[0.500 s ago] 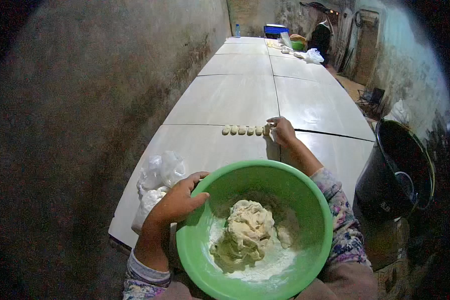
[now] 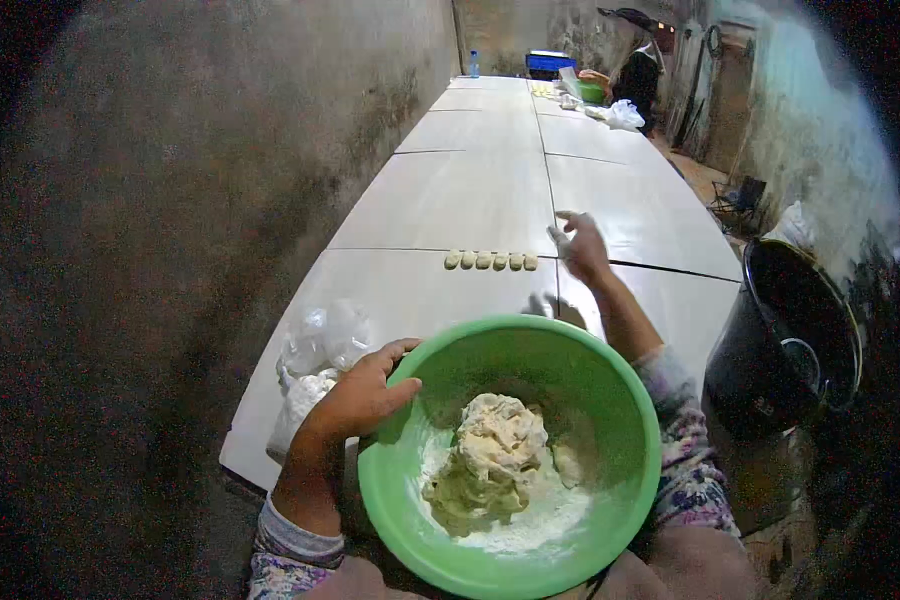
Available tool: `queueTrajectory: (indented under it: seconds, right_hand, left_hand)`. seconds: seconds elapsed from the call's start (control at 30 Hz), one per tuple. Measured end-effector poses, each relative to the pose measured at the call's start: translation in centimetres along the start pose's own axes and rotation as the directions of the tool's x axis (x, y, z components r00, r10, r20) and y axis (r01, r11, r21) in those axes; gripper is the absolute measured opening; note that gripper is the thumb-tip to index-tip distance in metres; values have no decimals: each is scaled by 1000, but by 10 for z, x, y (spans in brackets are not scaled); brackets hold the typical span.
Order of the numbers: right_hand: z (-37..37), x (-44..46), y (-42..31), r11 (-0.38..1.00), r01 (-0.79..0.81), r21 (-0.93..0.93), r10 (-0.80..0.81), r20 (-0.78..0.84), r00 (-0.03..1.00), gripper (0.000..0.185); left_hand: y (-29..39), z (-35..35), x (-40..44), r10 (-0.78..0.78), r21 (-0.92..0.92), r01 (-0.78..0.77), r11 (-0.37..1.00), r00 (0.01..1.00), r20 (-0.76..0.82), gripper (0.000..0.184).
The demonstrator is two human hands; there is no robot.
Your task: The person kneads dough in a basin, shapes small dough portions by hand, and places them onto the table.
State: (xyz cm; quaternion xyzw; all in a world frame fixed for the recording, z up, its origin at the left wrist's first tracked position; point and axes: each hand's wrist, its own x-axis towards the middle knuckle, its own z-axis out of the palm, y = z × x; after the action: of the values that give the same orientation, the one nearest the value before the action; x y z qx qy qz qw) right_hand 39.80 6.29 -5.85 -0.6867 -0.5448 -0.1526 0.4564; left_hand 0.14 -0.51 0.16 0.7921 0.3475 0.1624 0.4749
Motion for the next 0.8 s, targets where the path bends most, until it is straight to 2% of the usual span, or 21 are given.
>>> queueTrajectory:
  seconds: [0.07, 0.13, 0.17, 0.2, 0.23, 0.27, 0.3, 0.33, 0.37, 0.4, 0.43, 0.47, 0.5, 0.53, 0.57, 0.63, 0.73, 0.77, 0.8]
  right_hand:
    - [-47, 11, -30, 928, -245, 281, 183, 229, 956, 31]
    - [-97, 3, -78, 932, -127, 339, 27, 283, 959, 26]
    - [-125, -6, -110, 928, -164, 334, 25, 384, 923, 23]
    - [-137, -18, -124, 892, -108, 438, -98, 420, 902, 22]
    - [-156, -33, -146, 924, -6, 382, -196, 488, 851, 18]
    - [-176, -48, -177, 952, 23, 306, -210, 594, 777, 19]
    - [-178, -63, -181, 941, -19, 338, -235, 693, 682, 23]
    - [-175, -79, -188, 947, 105, 304, -302, 725, 619, 25]
    - [-177, -97, -198, 956, 50, 289, -264, 775, 574, 24]
    - [-158, -113, -193, 961, 121, 248, -275, 817, 507, 22]
    - [-159, -124, -209, 976, 198, 96, -174, 888, 426, 27]
    - [-158, -136, -203, 882, 387, 270, -435, 783, 445, 28]
    - [-146, -148, -196, 896, 358, 262, -394, 842, 369, 26]
    - [-141, -152, -197, 909, 331, 253, -353, 890, 289, 25]
    - [-144, -153, -196, 909, 336, 247, -351, 889, 295, 25]
    - [-157, -149, -212, 930, 332, 158, -216, 965, 147, 19]
    - [-163, -152, -216, 880, 418, 225, -310, 940, 146, 19]
    - [-150, -160, -207, 883, 450, 134, -252, 944, 214, 17]
    - [-148, -159, -205, 883, 451, 131, -250, 944, 217, 17]
  left_hand:
    - [-5, 0, 1, 18, -17, -18, 1000, 1000, 9, 46]
    - [-10, -1, 3, 41, -32, -41, 999, 999, 23, 47]
    - [-13, -1, 3, 79, -54, -78, 996, 996, 31, 47]
    - [-16, -2, 4, 120, -75, -117, 990, 992, 37, 47]
    - [-21, -2, 6, 118, -54, -117, 992, 993, 22, 48]
    - [-20, -2, 6, 124, -54, -123, 991, 992, 23, 48]
    - [-18, -3, 6, 103, -62, -100, 993, 994, 42, 48]
    - [-15, -3, 6, 82, -69, -78, 995, 995, 64, 49]
    - [-10, -1, 5, 36, -101, -28, 994, 997, 69, 49]
    - [-9, 0, 4, 42, -103, -35, 994, 996, 75, 49]
    - [-10, 2, 3, 42, -100, -35, 994, 997, 65, 48]
    - [-10, 3, 3, 43, -95, -38, 995, 998, 52, 48]
    - [-16, 6, 7, 149, -75, -145, 987, 988, 50, 48]
    - [-18, 5, 9, 158, -71, -154, 985, 986, 49, 48]
    - [-19, 4, 10, 130, -78, -123, 989, 988, 85, 50]
    - [-24, 2, 13, 95, -140, -75, 987, 986, 140, 53]
    - [-23, 4, 11, 93, -173, -67, 983, 984, 151, 53]
    - [-22, 3, 11, 66, -165, -38, 985, 984, 167, 54]
    - [-26, 3, 13, 69, -164, -41, 986, 983, 168, 54]
